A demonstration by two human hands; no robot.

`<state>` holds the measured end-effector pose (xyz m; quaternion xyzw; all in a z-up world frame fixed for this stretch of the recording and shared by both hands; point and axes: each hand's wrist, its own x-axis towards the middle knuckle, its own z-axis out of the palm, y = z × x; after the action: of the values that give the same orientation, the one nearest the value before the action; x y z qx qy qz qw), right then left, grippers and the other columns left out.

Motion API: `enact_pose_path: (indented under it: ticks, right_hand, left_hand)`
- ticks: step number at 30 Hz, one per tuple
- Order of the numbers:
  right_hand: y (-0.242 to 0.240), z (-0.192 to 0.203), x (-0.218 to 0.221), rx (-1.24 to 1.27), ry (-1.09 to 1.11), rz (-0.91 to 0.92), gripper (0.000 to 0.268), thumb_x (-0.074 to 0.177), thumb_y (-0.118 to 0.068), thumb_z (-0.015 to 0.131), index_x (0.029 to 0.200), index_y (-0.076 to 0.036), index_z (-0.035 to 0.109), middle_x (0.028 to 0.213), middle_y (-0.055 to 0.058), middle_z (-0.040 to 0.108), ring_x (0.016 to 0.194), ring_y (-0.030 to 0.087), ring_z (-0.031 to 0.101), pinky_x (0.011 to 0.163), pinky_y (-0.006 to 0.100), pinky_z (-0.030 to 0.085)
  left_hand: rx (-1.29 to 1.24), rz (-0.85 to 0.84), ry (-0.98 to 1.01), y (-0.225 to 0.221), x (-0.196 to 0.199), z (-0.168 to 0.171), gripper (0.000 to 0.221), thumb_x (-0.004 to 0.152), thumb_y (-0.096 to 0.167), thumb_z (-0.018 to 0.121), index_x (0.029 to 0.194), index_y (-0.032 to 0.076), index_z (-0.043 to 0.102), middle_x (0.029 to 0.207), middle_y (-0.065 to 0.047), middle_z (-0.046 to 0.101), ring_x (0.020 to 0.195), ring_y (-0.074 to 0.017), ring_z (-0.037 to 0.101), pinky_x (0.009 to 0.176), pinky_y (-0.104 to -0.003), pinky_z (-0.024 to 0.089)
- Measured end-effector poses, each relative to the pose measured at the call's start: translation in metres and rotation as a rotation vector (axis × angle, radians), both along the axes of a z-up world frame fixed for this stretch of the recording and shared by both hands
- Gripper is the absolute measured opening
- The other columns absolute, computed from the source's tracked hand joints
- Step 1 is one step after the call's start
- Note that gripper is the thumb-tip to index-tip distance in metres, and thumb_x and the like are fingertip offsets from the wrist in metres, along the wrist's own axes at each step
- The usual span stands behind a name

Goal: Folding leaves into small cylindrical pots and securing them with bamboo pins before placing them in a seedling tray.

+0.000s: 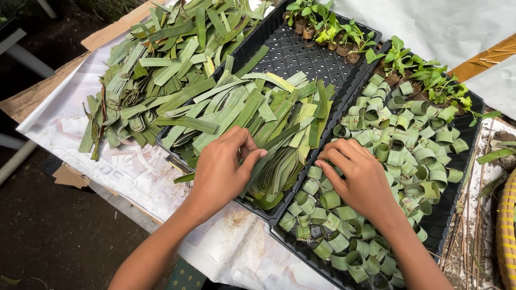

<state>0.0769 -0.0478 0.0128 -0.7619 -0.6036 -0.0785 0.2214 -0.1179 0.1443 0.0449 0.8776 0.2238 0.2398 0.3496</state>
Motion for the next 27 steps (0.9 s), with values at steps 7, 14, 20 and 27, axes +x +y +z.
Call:
enact_pose_path:
  ticks: [7, 14, 20, 27]
  right_hand:
    - [-0.036, 0.024, -0.017, 0.249, 0.66, -0.08, 0.018, 0.097, -0.007, 0.065, 0.114, -0.003, 0.07, 0.093, 0.01, 0.072, 0.076, 0.02, 0.067, 0.073, 0.036, 0.059]
    - [-0.093, 0.032, -0.021, 0.573, 0.153, -0.246, 0.007, 0.099, 0.006, 0.068, 0.106, 0.007, 0.067, 0.098, 0.019, 0.071, 0.087, 0.025, 0.067, 0.074, 0.03, 0.055]
    - [-0.124, 0.032, -0.006, 0.469, -0.545, -0.194, 0.012, 0.094, 0.008, 0.079, 0.106, 0.007, 0.077, 0.092, 0.018, 0.071, 0.075, 0.029, 0.06, 0.064, 0.037, 0.051]
    - [-0.132, 0.05, -0.002, 0.364, -0.557, -0.198, 0.019, 0.094, 0.008, 0.073, 0.112, 0.003, 0.078, 0.102, 0.015, 0.075, 0.084, 0.029, 0.062, 0.071, 0.038, 0.053]
  left_hand:
    - [-0.371, -0.311, -0.209, -0.034, 0.021, 0.012, 0.007, 0.085, 0.005, 0.076, 0.088, 0.008, 0.07, 0.067, -0.006, 0.067, 0.053, -0.0148, 0.057, 0.047, -0.029, 0.044]
    - [-0.586, -0.555, 0.122, -0.099, 0.086, -0.002, 0.009, 0.094, 0.018, 0.076, 0.089, 0.013, 0.069, 0.073, 0.004, 0.065, 0.06, -0.0055, 0.055, 0.058, -0.023, 0.044]
    - [-0.929, -0.81, 0.019, -0.132, 0.121, 0.007, 0.016, 0.096, 0.017, 0.072, 0.084, 0.011, 0.063, 0.065, 0.001, 0.06, 0.06, -0.0113, 0.063, 0.062, -0.025, 0.052]
    - [-0.868, -0.787, 0.03, -0.131, 0.129, 0.023, 0.02, 0.103, 0.011, 0.066, 0.083, 0.012, 0.061, 0.066, 0.006, 0.047, 0.058, -0.0069, 0.042, 0.056, -0.023, 0.037]
